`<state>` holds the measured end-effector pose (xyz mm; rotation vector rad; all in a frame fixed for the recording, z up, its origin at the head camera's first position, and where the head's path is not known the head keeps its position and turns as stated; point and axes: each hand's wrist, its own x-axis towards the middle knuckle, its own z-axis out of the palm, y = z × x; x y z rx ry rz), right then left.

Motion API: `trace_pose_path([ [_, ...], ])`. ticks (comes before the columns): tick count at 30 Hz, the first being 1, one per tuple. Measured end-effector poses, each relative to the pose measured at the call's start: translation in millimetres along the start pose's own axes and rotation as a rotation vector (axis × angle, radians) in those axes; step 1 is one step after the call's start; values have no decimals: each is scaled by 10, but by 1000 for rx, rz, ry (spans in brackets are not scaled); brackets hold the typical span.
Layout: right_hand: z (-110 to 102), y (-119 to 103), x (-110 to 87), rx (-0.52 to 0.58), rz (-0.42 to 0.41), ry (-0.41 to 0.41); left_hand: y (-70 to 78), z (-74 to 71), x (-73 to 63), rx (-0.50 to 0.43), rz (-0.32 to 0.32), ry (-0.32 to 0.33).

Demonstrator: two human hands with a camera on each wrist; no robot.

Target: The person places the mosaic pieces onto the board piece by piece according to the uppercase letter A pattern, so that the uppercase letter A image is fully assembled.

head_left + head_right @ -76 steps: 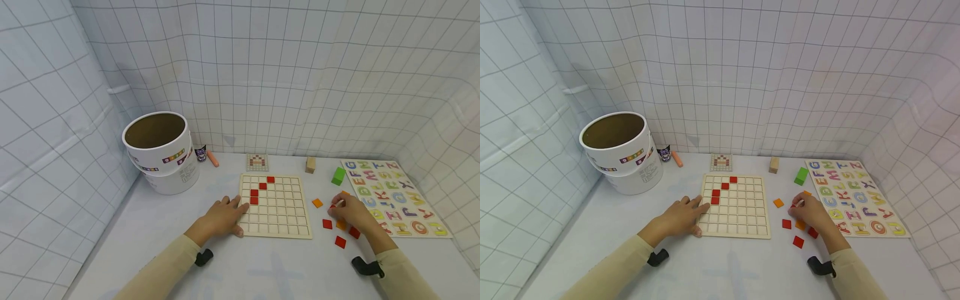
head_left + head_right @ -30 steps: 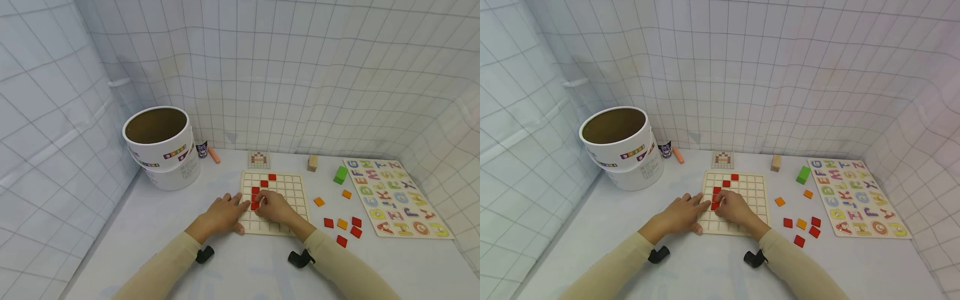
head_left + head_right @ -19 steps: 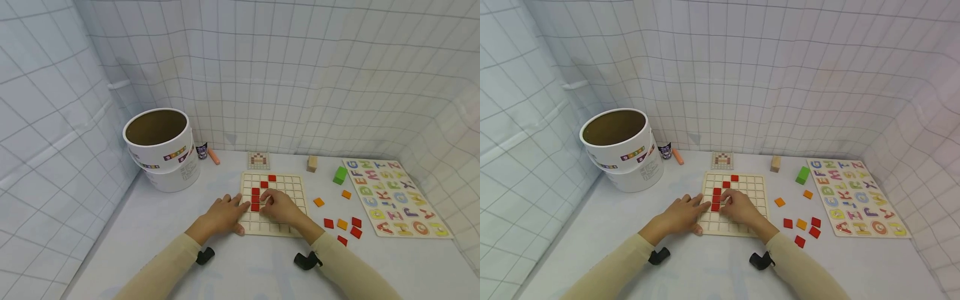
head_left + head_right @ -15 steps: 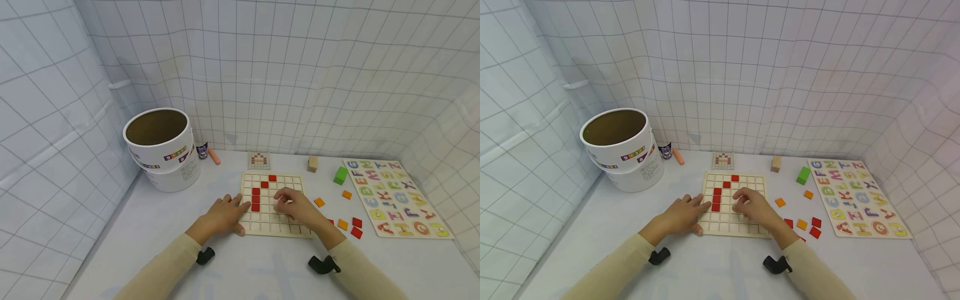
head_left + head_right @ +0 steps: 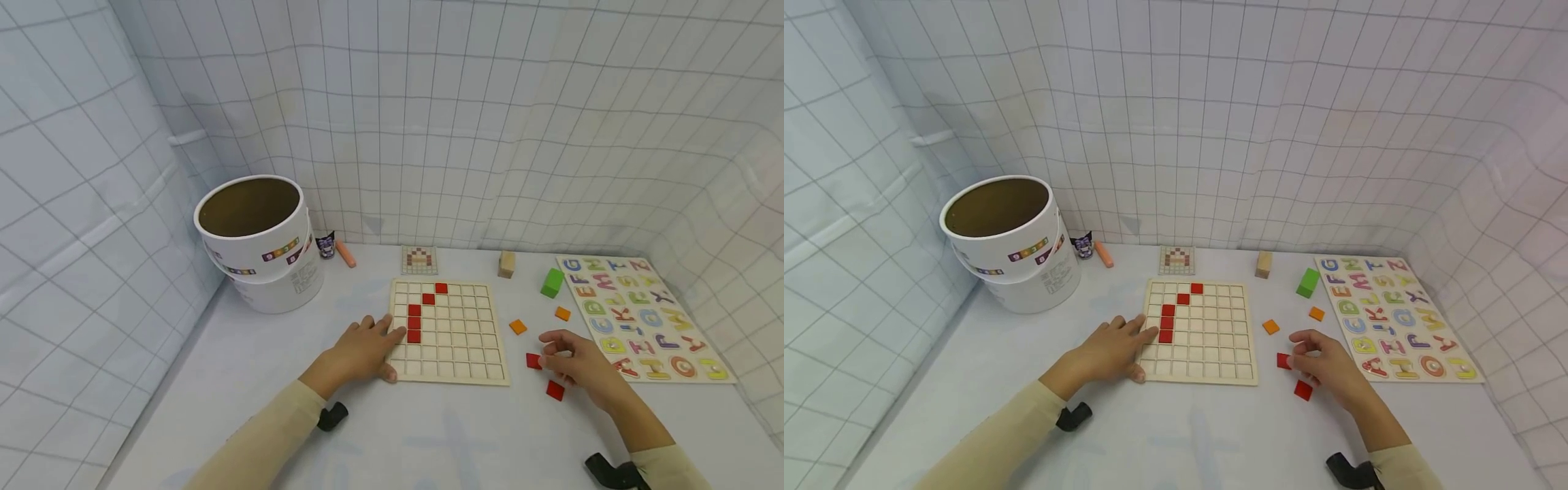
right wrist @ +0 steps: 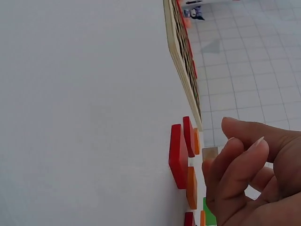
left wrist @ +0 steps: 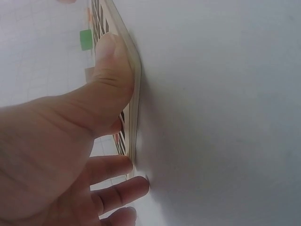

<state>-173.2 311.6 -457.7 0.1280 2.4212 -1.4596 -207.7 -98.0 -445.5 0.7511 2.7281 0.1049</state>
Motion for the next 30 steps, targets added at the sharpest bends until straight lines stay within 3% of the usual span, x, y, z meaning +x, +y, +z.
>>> trace_pose_path([
  [4, 57, 24, 27, -36, -1, 0, 6, -17, -9, -1, 1, 1],
  [14, 256, -78, 38, -292, 12, 5, 23, -44, -37, 13, 4, 12],
  [20, 236, -62, 45, -349, -48, -10, 21, -37, -31, 14, 1, 14],
  [23, 166, -48, 71, -292, -65, -36, 27, -40, -29, 11, 6, 13],
  [30, -22, -132, 281, 42, -40, -48, 11, -40, -34, 11, 8, 11],
])
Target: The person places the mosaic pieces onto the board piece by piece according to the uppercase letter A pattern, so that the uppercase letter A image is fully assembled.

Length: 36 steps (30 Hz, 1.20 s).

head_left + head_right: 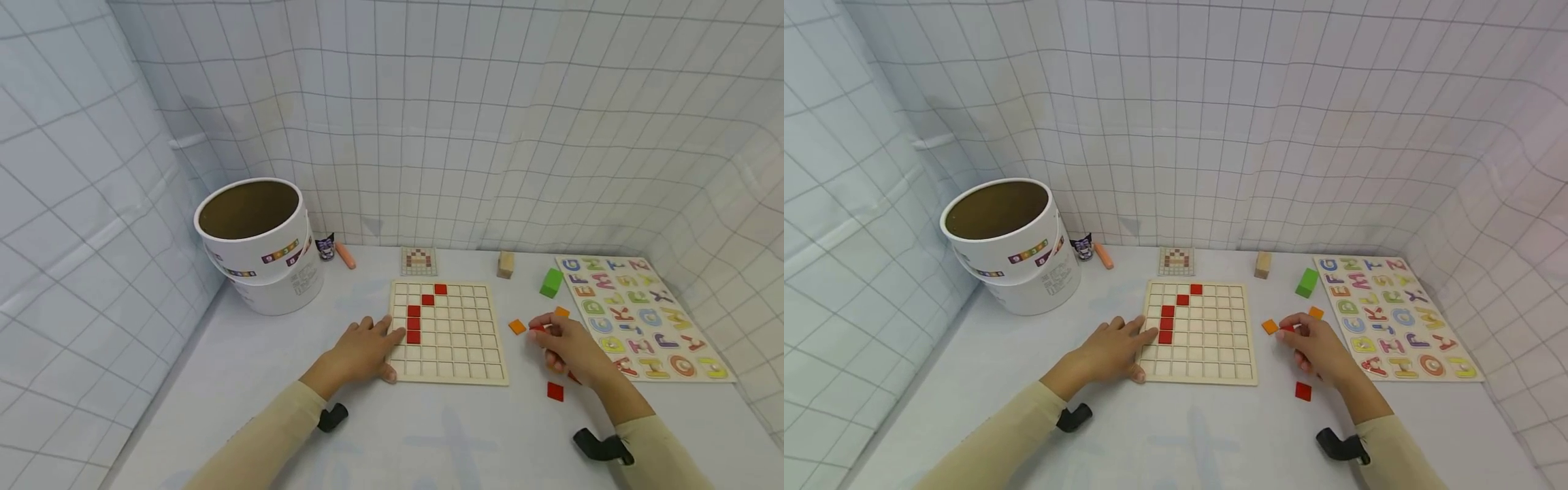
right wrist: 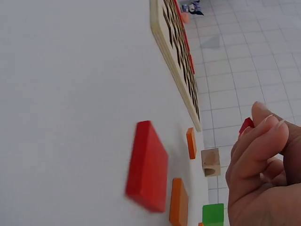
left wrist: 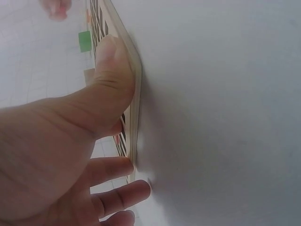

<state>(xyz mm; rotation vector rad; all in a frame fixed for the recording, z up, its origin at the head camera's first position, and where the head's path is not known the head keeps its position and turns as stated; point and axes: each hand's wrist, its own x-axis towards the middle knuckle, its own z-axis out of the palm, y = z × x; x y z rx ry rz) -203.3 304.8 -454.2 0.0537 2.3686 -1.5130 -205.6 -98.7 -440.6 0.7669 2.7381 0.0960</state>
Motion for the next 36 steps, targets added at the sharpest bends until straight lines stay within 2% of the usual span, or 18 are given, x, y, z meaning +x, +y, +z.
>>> trace_pose_path([
  [5, 75, -182, 344, 202, -16, -55, 11, -4, 21, 2, -10, -5],
  [8, 213, -307, 590, 226, -29, -105, 25, -3, 29, -8, -4, -9],
  [10, 328, -394, 732, 188, -32, -116, 36, -1, 27, -13, -3, -12],
  [14, 538, -521, 976, 41, -48, -142, 36, 15, 23, -8, -13, -12],
  [17, 646, -565, 1126, -65, -89, -161, 24, 21, 23, -4, -15, -5],
  [20, 721, -591, 1224, -211, -139, -140, 20, 17, 22, -1, -21, -7],
  [24, 777, -613, 1240, -381, -164, -77, 28, 23, 19, 3, -21, -14],
  [28, 791, -633, 1213, -446, -178, -61, 31, 27, 14, 0, -24, -18],
  [32, 675, -661, 1075, -428, -215, -35, 24, 28, 10, -4, -23, -18],
  [36, 361, -613, 740, -315, -222, 18, 3, 46, 16, -16, -13, -8],
])
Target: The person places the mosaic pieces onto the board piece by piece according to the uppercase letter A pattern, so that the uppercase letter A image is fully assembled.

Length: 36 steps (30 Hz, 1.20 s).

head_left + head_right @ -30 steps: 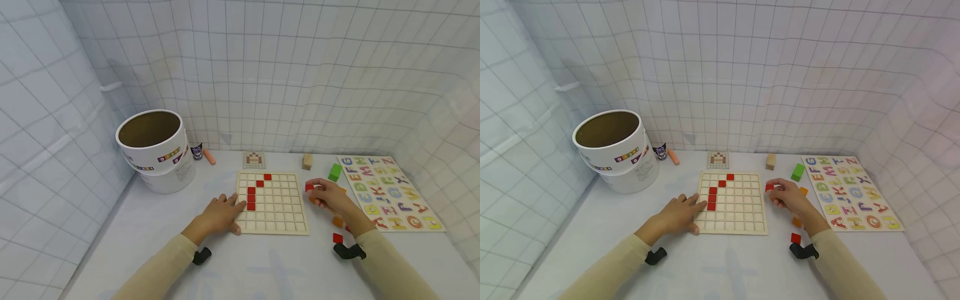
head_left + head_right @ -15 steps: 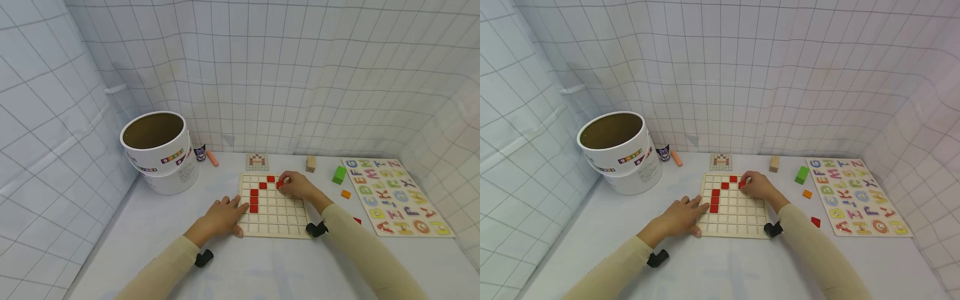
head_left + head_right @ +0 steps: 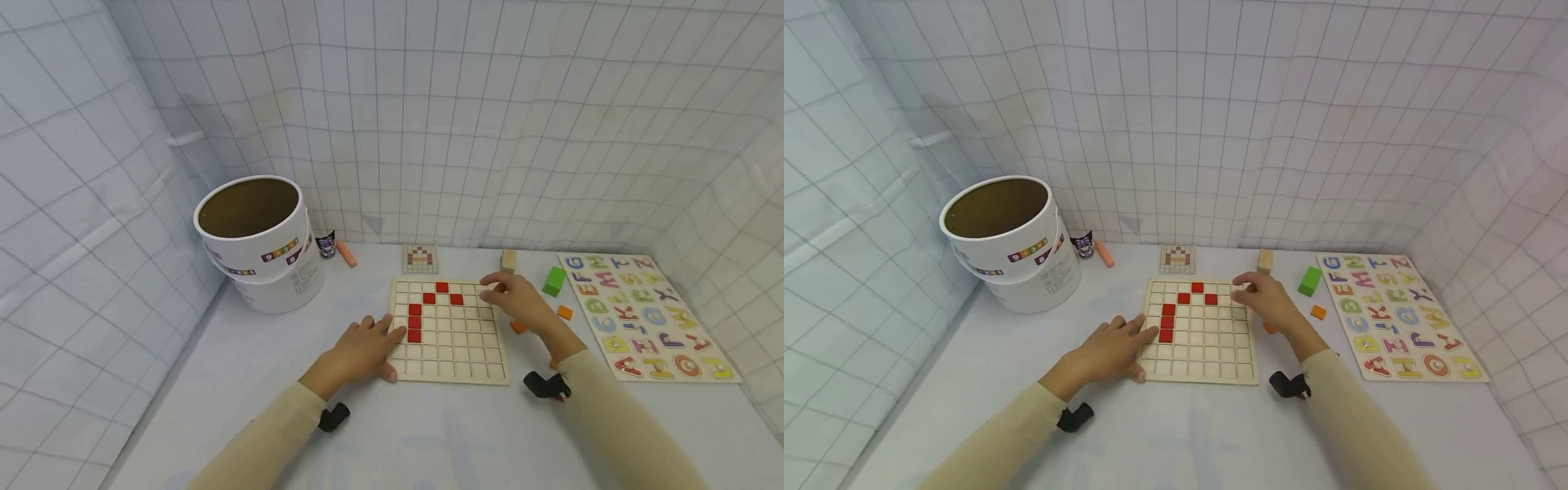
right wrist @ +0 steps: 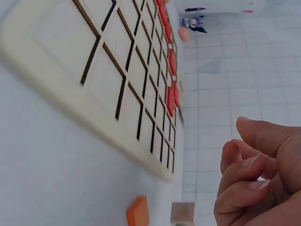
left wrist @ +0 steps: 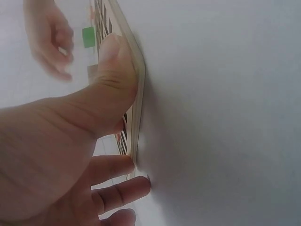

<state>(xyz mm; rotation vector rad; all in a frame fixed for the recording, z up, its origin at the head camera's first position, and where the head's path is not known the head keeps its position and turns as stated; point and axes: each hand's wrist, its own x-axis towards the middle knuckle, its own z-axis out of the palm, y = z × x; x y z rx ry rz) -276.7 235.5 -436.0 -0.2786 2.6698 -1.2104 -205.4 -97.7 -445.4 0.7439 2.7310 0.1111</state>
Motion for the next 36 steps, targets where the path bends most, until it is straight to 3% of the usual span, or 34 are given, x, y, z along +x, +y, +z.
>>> trace_pose_path([
  [8, -597, 412, -841, 106, 145, 84, -36, 6, 15, -40, 1, 17],
  [14, -705, 755, -1200, 60, 232, 82, -43, 23, 0, -69, 5, 39],
  [17, -667, 884, -1283, 22, 260, 67, -28, 23, -6, -85, -4, 46],
  [21, -621, 960, -1303, -65, 237, 70, 10, 6, -17, -118, -37, 56],
  [29, -585, 907, -1271, -180, 241, 77, 37, 29, -27, -155, -94, 45],
  [36, -571, 902, -1254, -223, 241, 69, 17, 45, -33, -172, -89, 49],
])
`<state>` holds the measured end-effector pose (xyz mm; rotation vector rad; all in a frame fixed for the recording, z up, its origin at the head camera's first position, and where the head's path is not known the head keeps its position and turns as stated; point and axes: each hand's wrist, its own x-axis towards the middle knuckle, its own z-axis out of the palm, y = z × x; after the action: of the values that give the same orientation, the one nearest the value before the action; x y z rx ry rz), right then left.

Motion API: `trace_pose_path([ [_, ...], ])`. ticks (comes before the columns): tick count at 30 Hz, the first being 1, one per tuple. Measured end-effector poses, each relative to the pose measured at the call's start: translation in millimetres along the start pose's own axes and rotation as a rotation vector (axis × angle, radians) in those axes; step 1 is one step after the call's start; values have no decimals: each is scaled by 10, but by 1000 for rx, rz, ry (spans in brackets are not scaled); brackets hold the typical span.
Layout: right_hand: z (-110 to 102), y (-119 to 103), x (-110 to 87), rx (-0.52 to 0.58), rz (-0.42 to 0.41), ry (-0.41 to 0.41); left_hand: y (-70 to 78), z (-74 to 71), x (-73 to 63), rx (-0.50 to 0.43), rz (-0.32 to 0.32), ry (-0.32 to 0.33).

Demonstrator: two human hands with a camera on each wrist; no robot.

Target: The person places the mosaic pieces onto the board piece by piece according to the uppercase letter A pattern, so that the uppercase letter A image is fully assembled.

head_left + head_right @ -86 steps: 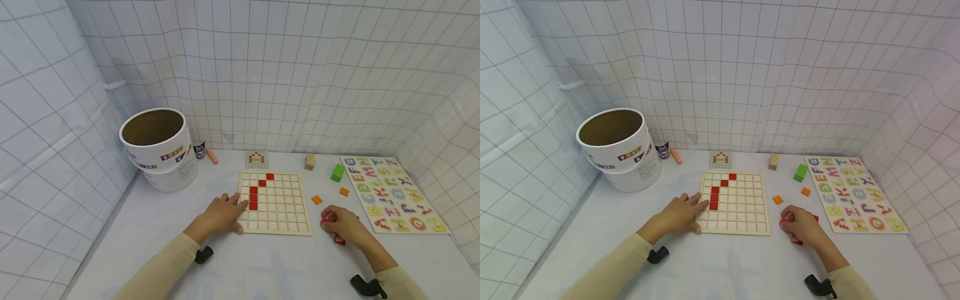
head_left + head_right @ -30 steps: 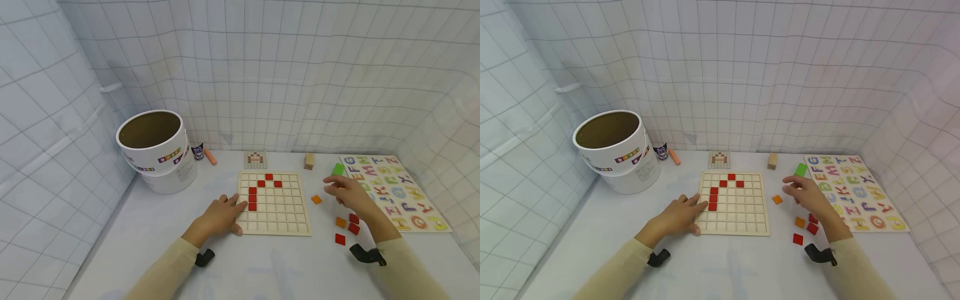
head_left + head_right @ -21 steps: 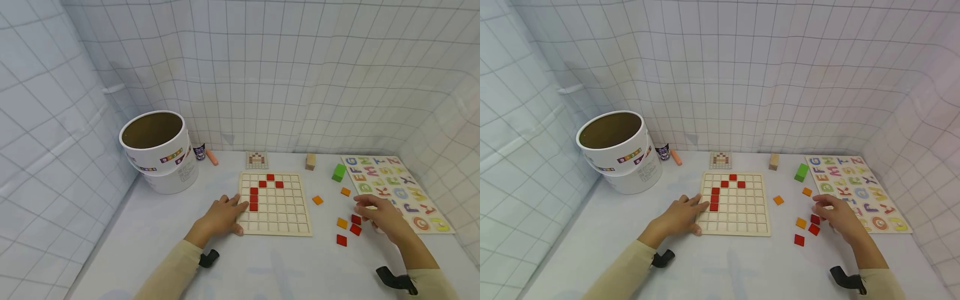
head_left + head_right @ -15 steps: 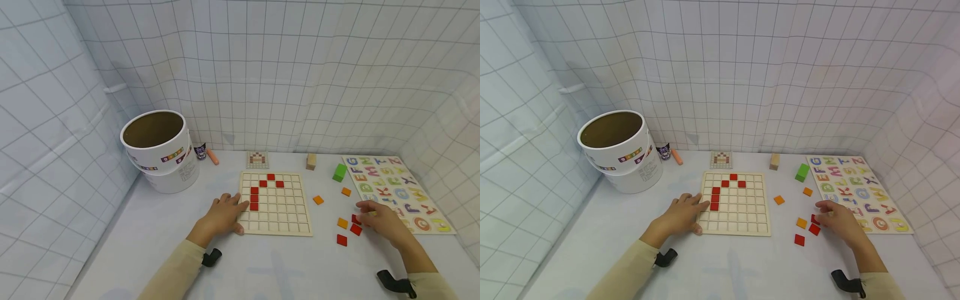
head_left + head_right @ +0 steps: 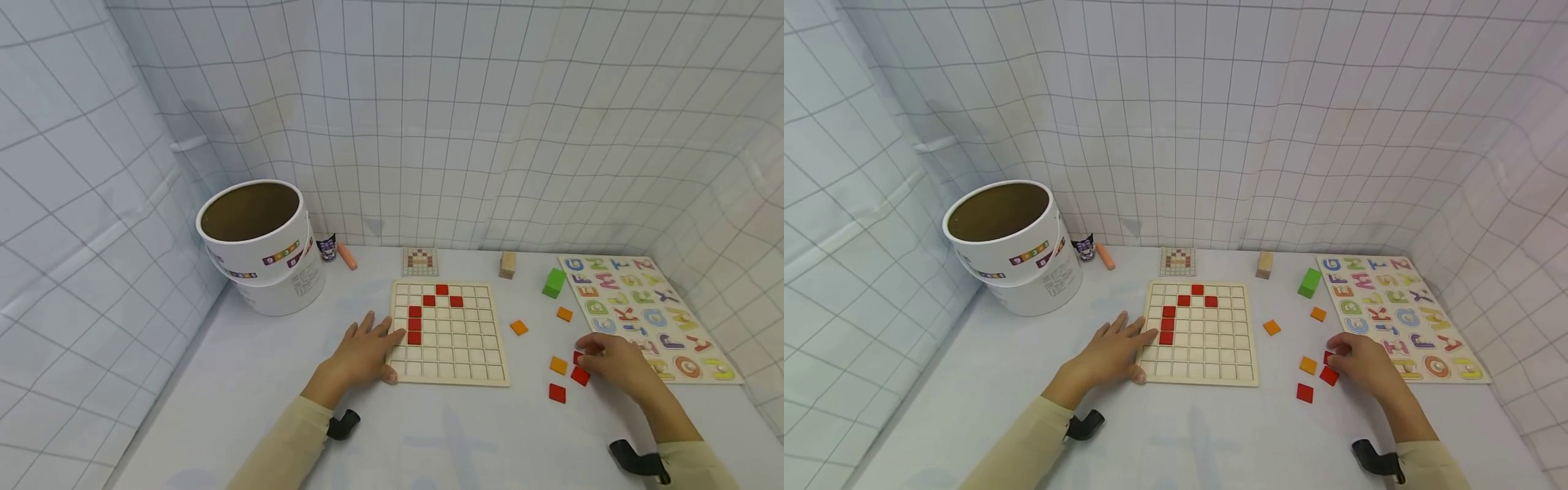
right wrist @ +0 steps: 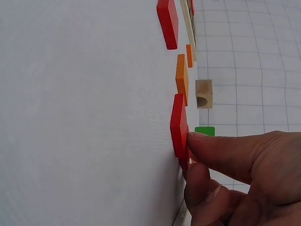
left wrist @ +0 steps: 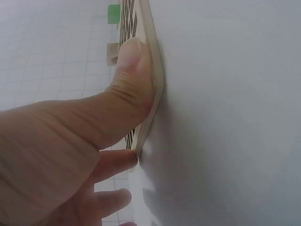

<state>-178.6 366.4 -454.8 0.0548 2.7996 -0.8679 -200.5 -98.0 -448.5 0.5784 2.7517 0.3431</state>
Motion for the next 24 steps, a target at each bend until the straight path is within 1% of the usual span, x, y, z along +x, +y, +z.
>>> trace_pose_path([
  [9, -7, 2, 10, 6, -10, -43, -10, 19, 6, 2, -1, -3],
  [16, 28, -1, 4, 97, 9, -71, 15, 9, -31, -3, -1, 7],
  [19, 55, 8, -10, 119, 8, -72, 32, 6, -46, -9, -2, 8],
  [24, 63, 12, -12, 132, 12, -46, 52, 2, -59, -19, -6, 4],
])
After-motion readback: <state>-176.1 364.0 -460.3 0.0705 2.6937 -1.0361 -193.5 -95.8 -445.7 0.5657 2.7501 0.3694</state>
